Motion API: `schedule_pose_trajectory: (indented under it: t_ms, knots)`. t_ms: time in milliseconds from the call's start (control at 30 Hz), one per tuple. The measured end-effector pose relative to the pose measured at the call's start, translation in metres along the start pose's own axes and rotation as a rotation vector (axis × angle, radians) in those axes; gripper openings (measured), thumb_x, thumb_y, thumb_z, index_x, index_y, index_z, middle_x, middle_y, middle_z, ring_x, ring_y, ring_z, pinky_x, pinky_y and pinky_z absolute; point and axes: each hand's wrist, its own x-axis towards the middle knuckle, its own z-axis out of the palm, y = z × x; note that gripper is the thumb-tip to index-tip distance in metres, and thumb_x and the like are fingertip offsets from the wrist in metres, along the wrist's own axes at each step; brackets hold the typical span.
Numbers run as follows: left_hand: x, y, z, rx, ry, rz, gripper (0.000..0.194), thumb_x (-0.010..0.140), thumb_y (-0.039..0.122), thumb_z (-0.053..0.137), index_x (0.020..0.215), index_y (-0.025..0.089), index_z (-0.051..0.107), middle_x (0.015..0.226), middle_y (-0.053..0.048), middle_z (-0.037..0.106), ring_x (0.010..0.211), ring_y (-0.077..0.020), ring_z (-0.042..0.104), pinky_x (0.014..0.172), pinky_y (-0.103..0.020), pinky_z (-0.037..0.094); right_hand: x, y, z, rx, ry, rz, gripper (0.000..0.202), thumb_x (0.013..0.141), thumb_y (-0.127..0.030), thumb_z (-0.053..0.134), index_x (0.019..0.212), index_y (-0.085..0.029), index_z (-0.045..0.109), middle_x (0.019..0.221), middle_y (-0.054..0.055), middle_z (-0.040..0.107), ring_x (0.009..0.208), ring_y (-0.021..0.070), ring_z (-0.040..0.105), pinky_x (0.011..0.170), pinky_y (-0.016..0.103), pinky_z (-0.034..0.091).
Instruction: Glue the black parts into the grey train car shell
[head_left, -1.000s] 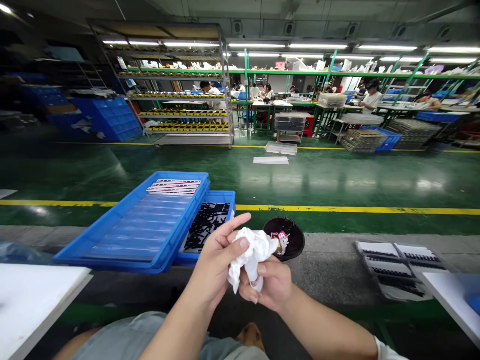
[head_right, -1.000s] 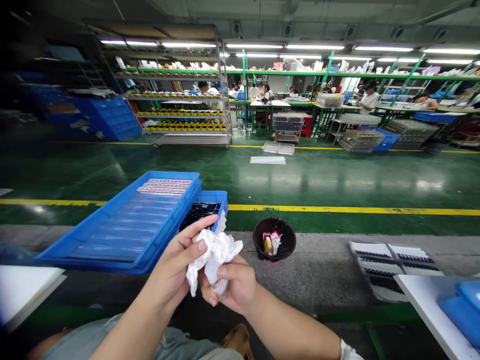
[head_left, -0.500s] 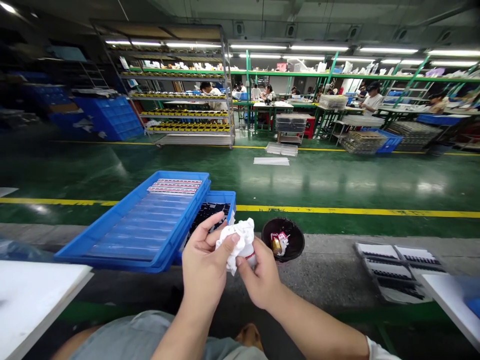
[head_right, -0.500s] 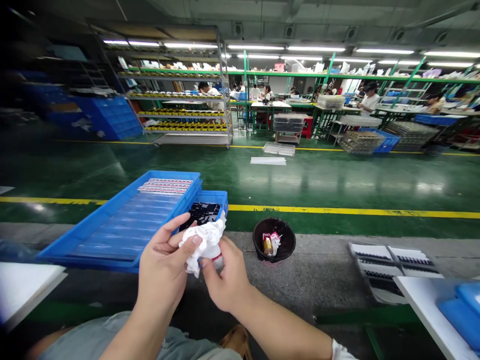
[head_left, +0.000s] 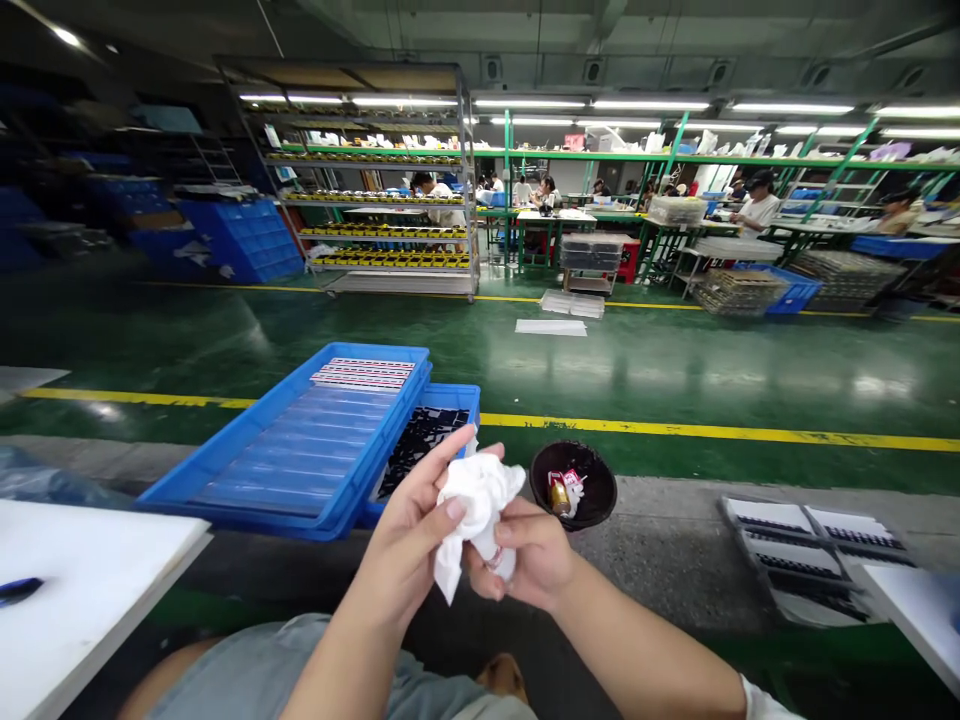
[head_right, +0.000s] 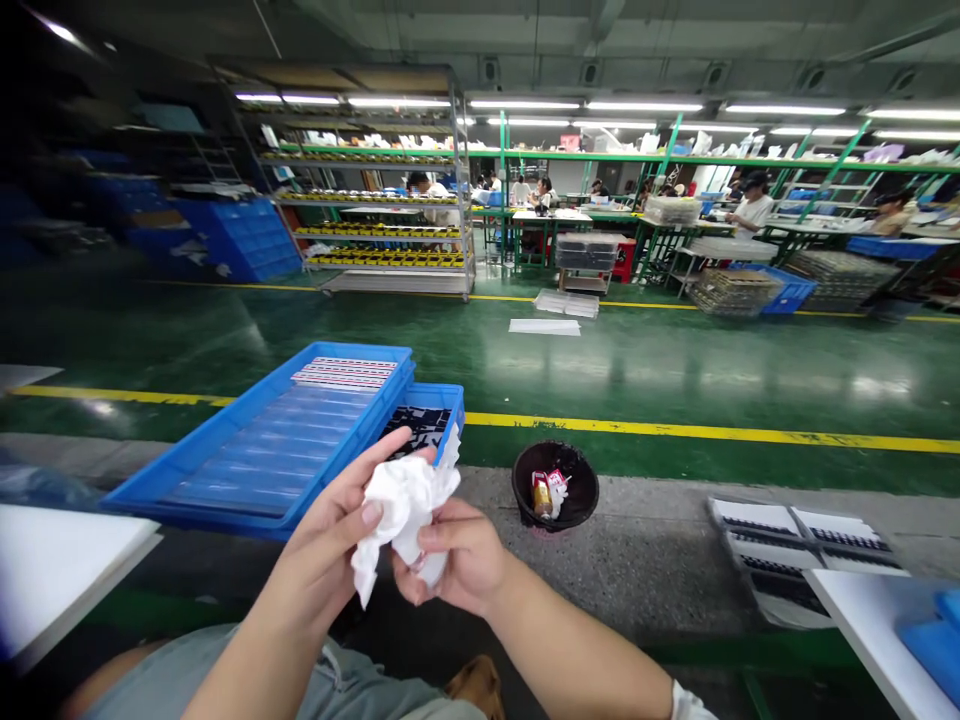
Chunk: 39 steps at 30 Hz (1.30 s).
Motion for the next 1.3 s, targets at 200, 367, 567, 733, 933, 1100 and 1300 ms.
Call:
schedule_pose_trajectory:
  t_ms: [200,367,567,733,933,1100,1300]
  knots:
    - [-0.006,0.004,-0.008,-0.101,-0.049,-0.088,0.073,0.073,0.035,0.081,0.140,0.024,0.054,0.094,-0.008,0.077,0.072,-0.0206,0.072,0.060,-0.025,0.057,0.012,0.017,-0.008,0.214,-0.340,0.323,0.046,0.062,-0.051,0.070,0.087,-0.014,0.060,0.054,-0.004,0.054,0.031,0.0082,0.038,0.034,0.023,0.023]
    - [-0.005,0.005,-0.010,-0.123,0.071,-0.019,0.076,0.069,0.027,0.085,0.138,0.021,0.056,0.085,-0.005,0.076,0.069,-0.0157,0.071,0.060,-0.019,0.056,0.019,0.020,-0.006,0.172,-0.319,0.255,0.044,0.066,-0.049,0.071,0.088,-0.012,0.061,0.056,-0.002,0.057,0.033,0.0087,0.041,0.036,0.023,0.026]
    - [-0.006,0.005,-0.007,-0.023,0.240,0.092,0.086,0.071,0.029,0.083,0.148,0.018,0.044,0.094,-0.010,0.078,0.065,-0.0180,0.071,0.056,-0.024,0.056,0.012,0.022,0.006,-0.502,0.071,-0.269,0.035,0.079,-0.046,0.069,0.093,-0.014,0.062,0.068,0.001,0.062,0.051,0.0120,0.053,0.048,0.024,0.039]
    - [-0.005,0.002,-0.010,0.045,0.366,0.208,0.091,0.070,0.033,0.084,0.149,0.017,0.042,0.095,-0.009,0.079,0.085,-0.0213,0.074,0.075,-0.027,0.058,0.012,0.030,0.023,-1.141,0.396,-0.524,0.013,0.088,-0.027,0.059,0.094,-0.017,0.065,0.087,0.004,0.065,0.079,0.0169,0.056,0.073,0.029,0.042]
    - [-0.010,0.003,-0.017,0.147,0.477,0.319,0.098,0.071,0.035,0.084,0.153,0.017,0.034,0.093,-0.007,0.080,0.111,-0.0248,0.068,0.090,-0.030,0.055,0.024,0.036,0.030,-1.133,0.393,-0.564,0.020,0.087,-0.023,0.060,0.103,-0.021,0.071,0.097,0.006,0.066,0.092,0.0195,0.059,0.082,0.031,0.044]
    - [-0.024,0.016,-0.020,0.093,0.381,0.317,0.088,0.070,0.034,0.084,0.147,0.016,0.046,0.083,-0.006,0.079,0.108,-0.0269,0.069,0.090,-0.033,0.056,0.030,0.029,0.022,-0.353,0.123,-0.175,0.035,0.068,-0.041,0.080,0.090,-0.016,0.069,0.068,0.000,0.064,0.053,0.0106,0.051,0.049,0.023,0.039]
    - [-0.035,0.029,-0.028,0.055,0.158,0.233,0.084,0.069,0.036,0.085,0.144,0.017,0.051,0.076,-0.005,0.077,0.076,-0.0217,0.073,0.071,-0.028,0.058,0.037,0.037,0.014,0.145,-0.285,0.441,0.040,0.067,-0.053,0.068,0.063,-0.013,0.059,0.043,-0.005,0.048,0.027,0.0020,0.020,0.028,0.019,0.012]
